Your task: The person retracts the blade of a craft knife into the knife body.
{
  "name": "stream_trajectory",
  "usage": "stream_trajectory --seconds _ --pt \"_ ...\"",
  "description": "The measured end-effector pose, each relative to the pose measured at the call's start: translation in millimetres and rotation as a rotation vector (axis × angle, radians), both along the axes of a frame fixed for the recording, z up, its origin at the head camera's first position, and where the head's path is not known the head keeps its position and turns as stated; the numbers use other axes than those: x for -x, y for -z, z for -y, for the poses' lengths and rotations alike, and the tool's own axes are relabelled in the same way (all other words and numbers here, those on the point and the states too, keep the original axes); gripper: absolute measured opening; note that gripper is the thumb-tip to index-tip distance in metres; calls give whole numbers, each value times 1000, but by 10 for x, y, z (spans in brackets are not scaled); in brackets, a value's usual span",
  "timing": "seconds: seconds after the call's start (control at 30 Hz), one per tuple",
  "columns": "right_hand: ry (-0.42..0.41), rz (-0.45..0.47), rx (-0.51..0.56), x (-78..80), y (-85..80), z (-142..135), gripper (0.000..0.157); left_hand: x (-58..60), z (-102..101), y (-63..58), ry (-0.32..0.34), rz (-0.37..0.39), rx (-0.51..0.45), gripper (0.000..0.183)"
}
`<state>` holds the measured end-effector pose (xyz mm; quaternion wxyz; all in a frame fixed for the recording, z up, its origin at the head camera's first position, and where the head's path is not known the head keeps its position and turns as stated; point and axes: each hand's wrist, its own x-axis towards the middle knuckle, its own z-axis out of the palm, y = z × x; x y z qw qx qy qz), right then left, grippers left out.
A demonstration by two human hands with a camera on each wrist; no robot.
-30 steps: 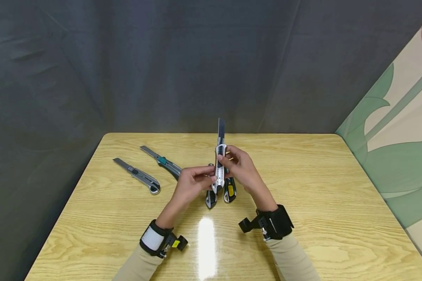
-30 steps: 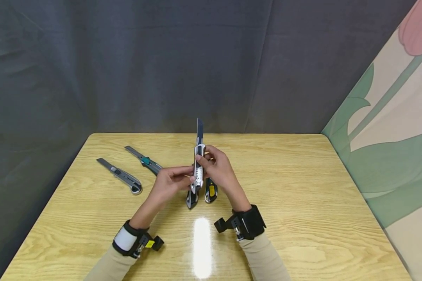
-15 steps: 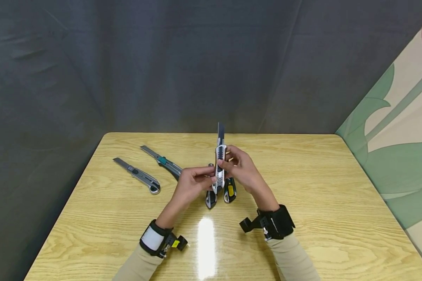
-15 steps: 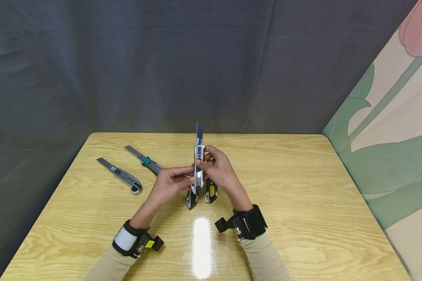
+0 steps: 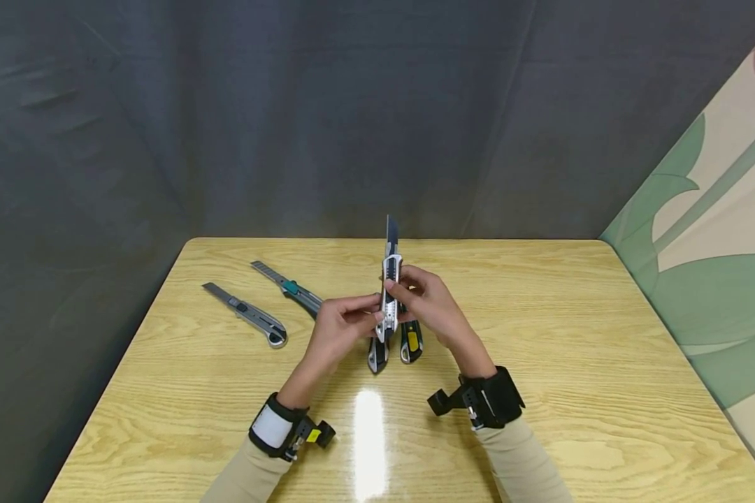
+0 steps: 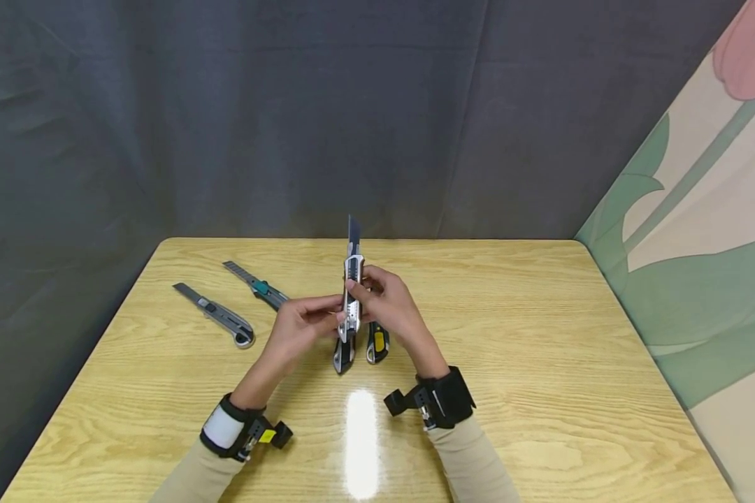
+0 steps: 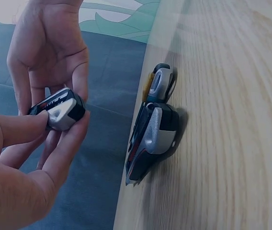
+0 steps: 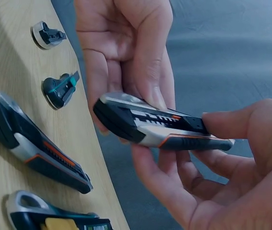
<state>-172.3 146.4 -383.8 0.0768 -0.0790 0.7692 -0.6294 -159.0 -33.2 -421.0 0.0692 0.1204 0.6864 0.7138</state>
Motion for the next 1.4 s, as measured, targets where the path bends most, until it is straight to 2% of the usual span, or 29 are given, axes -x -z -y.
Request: stream_trajectory --seconds 0.2,0.37,0.57,0.77,1.0,1.23,1.4 --pt "22 -16 17 7 10 11 31 9 -3 -8 -16 -6 -19 31" --pt "11 -28 28 8 20 1 30 -4 -12 -14 -25 23 -20 32" --pt "-2 -9 53 -7 44 41 24 -14 6 7 -49 12 2 30" --pt "2 -12 51 -18 50 45 20 -9 24 24 -26 13 10 30" --pt "16 -21 35 -6 33 39 25 -17 43 -17 -8 36 -11 30" --pt "23 -4 41 -11 19 57 25 1 46 -20 -16 22 -14 30" --pt "18 -27 31 -15 26 44 24 -10 40 -16 -7 41 -20 32"
